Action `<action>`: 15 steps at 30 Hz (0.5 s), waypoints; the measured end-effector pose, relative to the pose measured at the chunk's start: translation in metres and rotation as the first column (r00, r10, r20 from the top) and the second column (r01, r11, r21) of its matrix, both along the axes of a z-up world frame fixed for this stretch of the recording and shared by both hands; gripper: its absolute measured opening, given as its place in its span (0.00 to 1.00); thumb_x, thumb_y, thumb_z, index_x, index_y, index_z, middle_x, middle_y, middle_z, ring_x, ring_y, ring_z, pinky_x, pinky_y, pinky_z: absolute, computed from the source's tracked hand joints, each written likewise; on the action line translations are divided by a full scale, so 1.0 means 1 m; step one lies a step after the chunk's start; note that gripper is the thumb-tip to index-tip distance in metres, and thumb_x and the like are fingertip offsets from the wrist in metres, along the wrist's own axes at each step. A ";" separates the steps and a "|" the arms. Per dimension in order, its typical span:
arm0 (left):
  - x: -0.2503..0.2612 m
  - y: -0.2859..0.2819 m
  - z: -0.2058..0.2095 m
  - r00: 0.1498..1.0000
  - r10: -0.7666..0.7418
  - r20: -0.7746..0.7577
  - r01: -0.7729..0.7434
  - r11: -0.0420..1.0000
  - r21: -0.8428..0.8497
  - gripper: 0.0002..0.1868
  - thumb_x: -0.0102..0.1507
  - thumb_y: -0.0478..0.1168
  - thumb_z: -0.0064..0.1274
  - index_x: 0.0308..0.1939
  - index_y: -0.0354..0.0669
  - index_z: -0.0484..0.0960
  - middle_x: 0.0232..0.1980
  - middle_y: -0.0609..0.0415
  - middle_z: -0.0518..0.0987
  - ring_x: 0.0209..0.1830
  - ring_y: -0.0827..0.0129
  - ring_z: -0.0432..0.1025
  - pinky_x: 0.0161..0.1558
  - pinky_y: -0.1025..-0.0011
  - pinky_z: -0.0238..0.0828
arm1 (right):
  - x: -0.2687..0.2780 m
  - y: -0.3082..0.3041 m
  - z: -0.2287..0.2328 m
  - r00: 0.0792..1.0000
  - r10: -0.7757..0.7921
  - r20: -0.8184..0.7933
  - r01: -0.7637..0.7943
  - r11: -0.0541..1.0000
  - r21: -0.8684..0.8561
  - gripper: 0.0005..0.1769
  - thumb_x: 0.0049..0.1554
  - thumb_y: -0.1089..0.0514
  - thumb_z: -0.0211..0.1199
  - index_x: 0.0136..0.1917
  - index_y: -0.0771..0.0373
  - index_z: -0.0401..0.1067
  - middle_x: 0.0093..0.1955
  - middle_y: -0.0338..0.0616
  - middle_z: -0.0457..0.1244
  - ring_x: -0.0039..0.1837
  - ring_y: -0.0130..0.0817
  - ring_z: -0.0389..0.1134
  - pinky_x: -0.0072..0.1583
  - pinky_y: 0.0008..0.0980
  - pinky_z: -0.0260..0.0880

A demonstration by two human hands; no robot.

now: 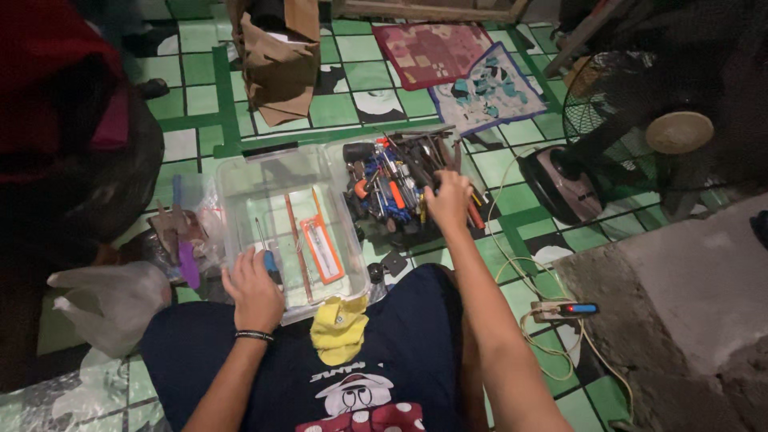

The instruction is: The person sits on a tiled floor and sorts tools and small parts from a clear plastic bin into a black toolbox. They handle pliers, screwdrivers, and small hardware, placing items into the toolbox and occasionally using a plastic bag to group small pieces.

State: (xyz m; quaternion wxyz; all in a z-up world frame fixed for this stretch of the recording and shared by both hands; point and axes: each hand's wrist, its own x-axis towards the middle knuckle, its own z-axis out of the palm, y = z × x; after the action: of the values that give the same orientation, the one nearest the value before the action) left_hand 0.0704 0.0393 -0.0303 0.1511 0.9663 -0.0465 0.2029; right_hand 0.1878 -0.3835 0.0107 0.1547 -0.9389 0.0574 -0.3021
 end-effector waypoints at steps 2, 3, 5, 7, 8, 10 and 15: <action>0.001 -0.001 -0.001 1.000 -0.004 -0.006 0.004 1.000 -0.016 0.30 0.59 0.34 0.48 0.67 0.36 0.68 0.73 0.45 0.66 0.77 0.52 0.56 0.77 0.42 0.39 | 0.009 0.001 -0.006 0.997 0.050 -0.057 -0.054 0.996 -0.077 0.25 0.46 0.55 0.74 0.57 0.64 0.74 0.56 0.51 0.66 0.61 0.54 0.62 0.61 0.54 0.59; 0.000 0.000 0.000 1.000 -0.004 -0.010 0.003 1.000 -0.023 0.30 0.59 0.34 0.48 0.67 0.36 0.68 0.73 0.45 0.66 0.77 0.52 0.56 0.77 0.42 0.39 | 0.014 0.001 -0.009 0.996 0.020 -0.088 -0.030 0.993 -0.113 0.26 0.46 0.54 0.74 0.56 0.64 0.74 0.56 0.52 0.66 0.61 0.54 0.62 0.61 0.54 0.59; 0.000 0.001 0.000 0.999 -0.015 -0.028 0.014 0.999 -0.047 0.32 0.57 0.33 0.48 0.68 0.35 0.68 0.72 0.44 0.66 0.77 0.51 0.55 0.76 0.41 0.39 | 0.025 0.003 -0.015 0.988 -0.040 -0.147 0.012 0.982 -0.186 0.26 0.46 0.53 0.75 0.56 0.65 0.75 0.56 0.52 0.66 0.61 0.55 0.62 0.62 0.54 0.60; 0.000 0.001 0.001 0.998 -0.023 -0.050 0.020 0.997 -0.073 0.34 0.55 0.33 0.48 0.67 0.34 0.67 0.72 0.43 0.66 0.77 0.49 0.54 0.76 0.41 0.38 | 0.034 0.000 -0.022 0.987 -0.052 -0.154 0.019 0.978 -0.208 0.25 0.46 0.52 0.76 0.54 0.66 0.76 0.55 0.54 0.65 0.61 0.55 0.62 0.61 0.54 0.61; 0.000 0.001 0.001 0.998 -0.027 -0.063 0.021 0.996 -0.086 0.34 0.54 0.33 0.48 0.67 0.34 0.67 0.72 0.42 0.65 0.76 0.49 0.54 0.76 0.41 0.37 | 0.039 -0.002 -0.026 0.986 -0.059 -0.157 0.023 0.975 -0.220 0.25 0.46 0.51 0.76 0.53 0.66 0.77 0.55 0.55 0.65 0.61 0.56 0.62 0.60 0.54 0.61; 0.001 0.002 0.002 0.997 -0.027 -0.074 0.021 0.996 -0.083 0.35 0.54 0.33 0.49 0.67 0.34 0.67 0.72 0.42 0.65 0.76 0.49 0.54 0.76 0.40 0.37 | 0.049 -0.007 -0.034 0.981 -0.064 -0.181 0.023 0.975 -0.219 0.23 0.46 0.50 0.76 0.50 0.67 0.78 0.54 0.57 0.65 0.61 0.57 0.62 0.60 0.53 0.63; 0.002 0.003 0.002 0.997 -0.011 -0.082 0.005 0.998 -0.070 0.34 0.56 0.32 0.50 0.68 0.35 0.66 0.74 0.44 0.64 0.78 0.50 0.53 0.77 0.41 0.36 | 0.065 -0.018 -0.050 0.982 -0.075 -0.171 0.062 0.995 -0.084 0.23 0.50 0.48 0.75 0.49 0.68 0.78 0.53 0.61 0.65 0.60 0.59 0.63 0.62 0.53 0.64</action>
State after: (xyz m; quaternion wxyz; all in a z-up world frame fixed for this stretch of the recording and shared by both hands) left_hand 0.0721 0.0423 -0.0285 0.1872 0.9678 -0.0372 0.1639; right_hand 0.2526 -0.4020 -0.0395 0.1015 -0.9644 0.0910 -0.2264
